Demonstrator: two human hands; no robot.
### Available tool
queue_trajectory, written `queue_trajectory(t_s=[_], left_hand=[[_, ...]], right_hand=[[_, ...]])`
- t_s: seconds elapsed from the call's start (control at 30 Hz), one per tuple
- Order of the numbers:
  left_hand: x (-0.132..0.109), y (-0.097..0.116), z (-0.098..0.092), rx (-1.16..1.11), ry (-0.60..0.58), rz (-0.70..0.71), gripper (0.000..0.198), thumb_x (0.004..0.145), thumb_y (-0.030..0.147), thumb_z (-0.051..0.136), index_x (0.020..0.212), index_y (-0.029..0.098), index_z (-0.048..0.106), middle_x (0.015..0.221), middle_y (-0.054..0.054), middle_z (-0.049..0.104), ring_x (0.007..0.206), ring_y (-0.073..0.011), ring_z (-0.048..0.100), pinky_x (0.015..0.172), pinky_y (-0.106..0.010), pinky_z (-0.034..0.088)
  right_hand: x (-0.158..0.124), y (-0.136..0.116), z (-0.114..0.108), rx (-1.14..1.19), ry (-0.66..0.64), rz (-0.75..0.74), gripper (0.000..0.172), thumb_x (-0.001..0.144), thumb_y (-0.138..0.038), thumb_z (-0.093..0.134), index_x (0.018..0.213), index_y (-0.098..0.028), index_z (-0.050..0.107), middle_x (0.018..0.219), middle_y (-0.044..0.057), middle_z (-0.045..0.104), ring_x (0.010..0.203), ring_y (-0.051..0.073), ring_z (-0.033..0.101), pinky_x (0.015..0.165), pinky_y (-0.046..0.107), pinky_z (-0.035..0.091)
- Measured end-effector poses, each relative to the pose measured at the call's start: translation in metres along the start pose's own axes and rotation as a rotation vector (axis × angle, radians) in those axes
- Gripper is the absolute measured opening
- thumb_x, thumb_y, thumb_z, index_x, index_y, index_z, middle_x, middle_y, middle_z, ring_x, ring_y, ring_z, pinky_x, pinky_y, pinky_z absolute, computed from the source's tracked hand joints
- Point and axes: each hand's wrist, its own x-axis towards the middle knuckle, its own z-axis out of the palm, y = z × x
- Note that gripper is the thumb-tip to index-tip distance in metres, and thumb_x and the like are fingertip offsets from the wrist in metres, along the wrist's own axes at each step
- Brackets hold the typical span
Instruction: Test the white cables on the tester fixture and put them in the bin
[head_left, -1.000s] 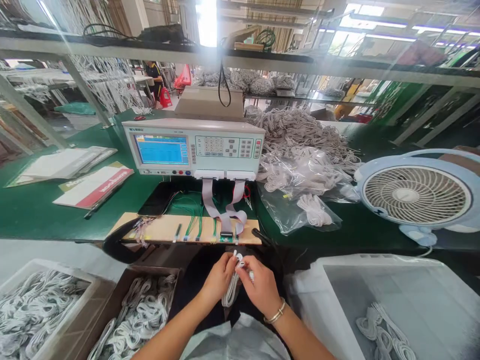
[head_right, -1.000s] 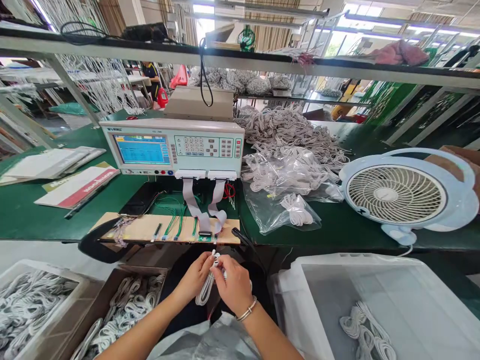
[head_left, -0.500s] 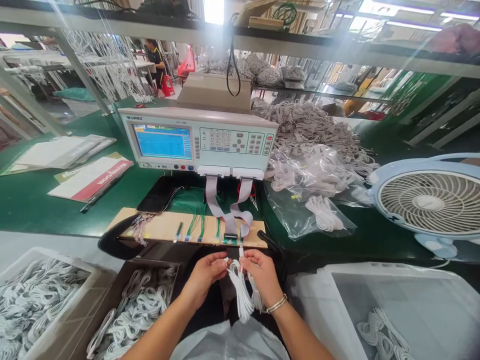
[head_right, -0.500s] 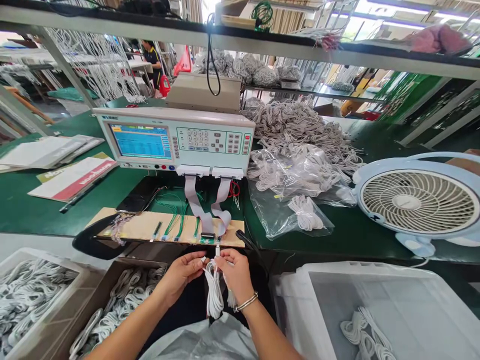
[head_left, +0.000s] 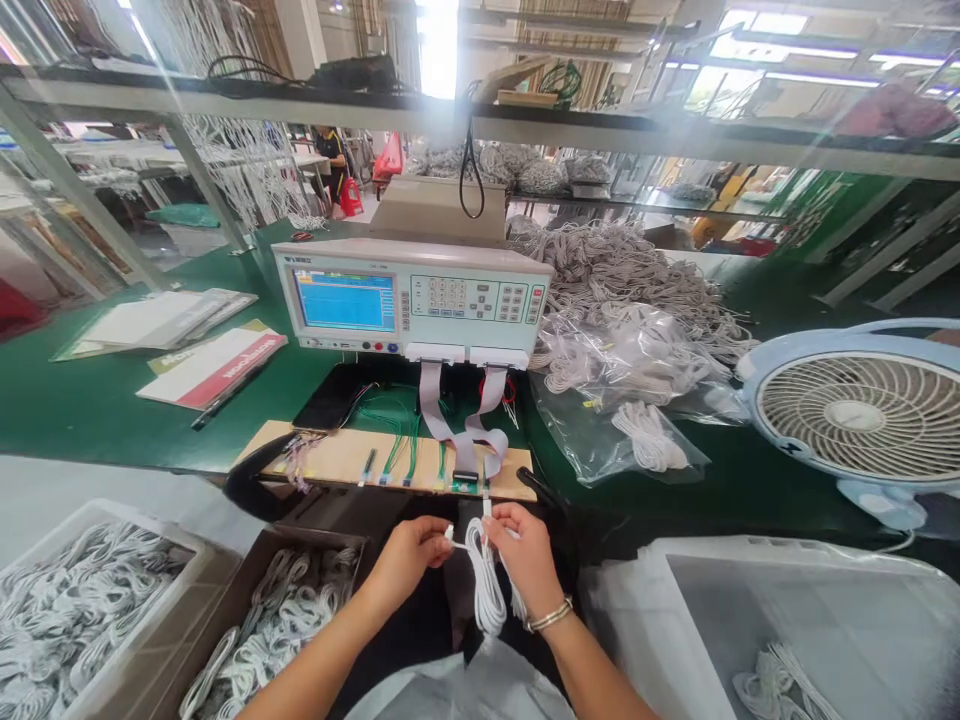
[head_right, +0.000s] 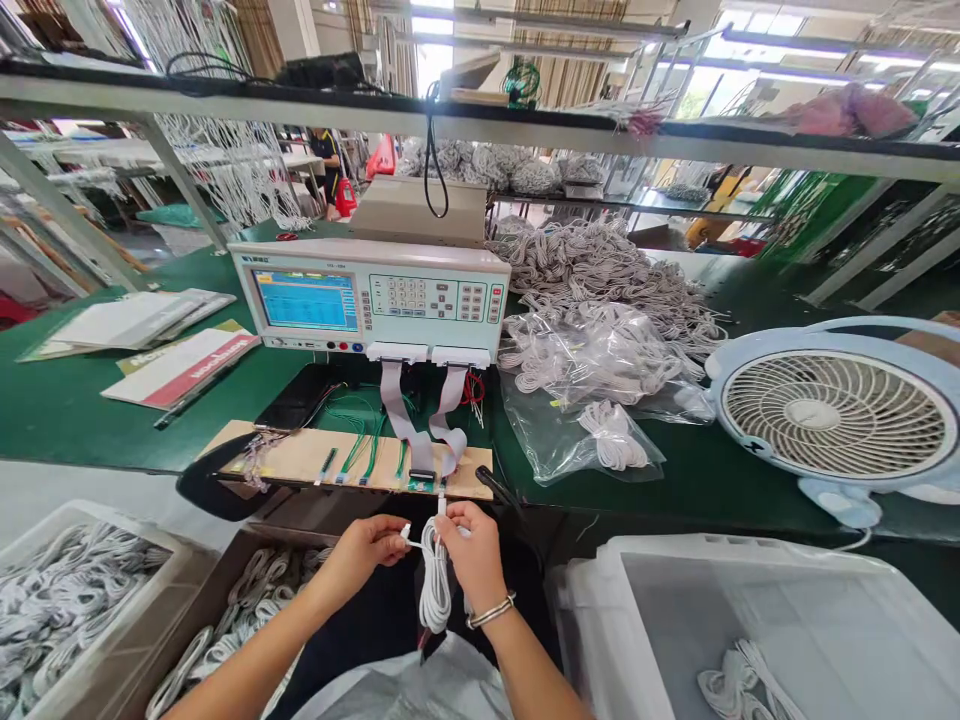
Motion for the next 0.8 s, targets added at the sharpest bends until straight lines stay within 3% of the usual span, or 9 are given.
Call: queue_trajectory(t_s=[0.1, 0.3, 0.4, 0.5, 0.6, 0.8], left_hand=[[-0.001, 0.002, -0.002, -0.067, -0.019, -0.096, 0.034, 0.054, 0.033, 0.069, 0.078, 0.012, 0.057, 0.062, -0.002, 0.060, 0.057, -0.0115, 0.054, 0.055, -0.023, 0.041], [-0.012, 0.024, -0.006, -0.361, -0.066, -0.188, 0.029, 0.060, 0.028, 0.068, 0.084, 0.017, 0.056, 0.064, 0.003, 0.054, 0.056, -0.0045, 0.049, 0.057, -0.017, 0.041], [-0.011, 0.028, -0.010, -0.319, -0.063, -0.190, 0.030, 0.056, 0.029, 0.070, 0.079, 0.015, 0.057, 0.064, 0.002, 0.054, 0.056, -0.0054, 0.050, 0.057, -0.018, 0.042], [-0.007, 0.025, -0.008, -0.204, 0.002, -0.149, 0.035, 0.050, 0.031, 0.073, 0.074, 0.012, 0.057, 0.062, -0.001, 0.057, 0.056, -0.0084, 0.052, 0.058, -0.022, 0.044], [-0.003, 0.024, -0.002, -0.123, 0.025, -0.105, 0.036, 0.048, 0.035, 0.073, 0.069, 0.011, 0.056, 0.057, -0.001, 0.057, 0.052, -0.0096, 0.052, 0.055, -0.024, 0.044], [-0.003, 0.033, 0.005, -0.047, -0.128, -0.210, 0.029, 0.056, 0.035, 0.068, 0.063, 0.010, 0.056, 0.058, -0.003, 0.059, 0.047, -0.0071, 0.050, 0.047, -0.018, 0.041]], right_hand=[[0.001, -0.001, 0.000, 0.046, 0.000, -0.004, 0.017, 0.065, -0.031, 0.060, 0.064, -0.015, 0.055, 0.050, -0.001, 0.056, 0.048, 0.012, 0.051, 0.049, 0.022, 0.039], [0.005, -0.002, 0.011, 0.292, 0.008, 0.266, 0.026, 0.060, -0.039, 0.062, 0.065, -0.015, 0.053, 0.046, -0.002, 0.053, 0.036, 0.008, 0.042, 0.037, 0.019, 0.031], [-0.001, -0.004, 0.011, 0.235, 0.014, 0.150, 0.025, 0.064, -0.038, 0.060, 0.070, -0.014, 0.055, 0.053, 0.001, 0.058, 0.045, 0.011, 0.049, 0.044, 0.021, 0.037], [-0.012, -0.009, 0.002, 0.051, -0.077, -0.019, 0.025, 0.072, -0.035, 0.053, 0.084, -0.014, 0.058, 0.068, 0.005, 0.063, 0.064, 0.015, 0.056, 0.060, 0.025, 0.042], [-0.021, -0.012, -0.012, -0.155, -0.169, -0.088, 0.025, 0.075, -0.033, 0.049, 0.089, -0.015, 0.059, 0.073, 0.005, 0.064, 0.067, 0.016, 0.057, 0.061, 0.025, 0.042], [-0.022, -0.006, -0.025, -0.155, -0.217, -0.125, 0.020, 0.070, -0.024, 0.052, 0.085, -0.014, 0.061, 0.070, 0.003, 0.063, 0.063, 0.014, 0.055, 0.057, 0.023, 0.041]])
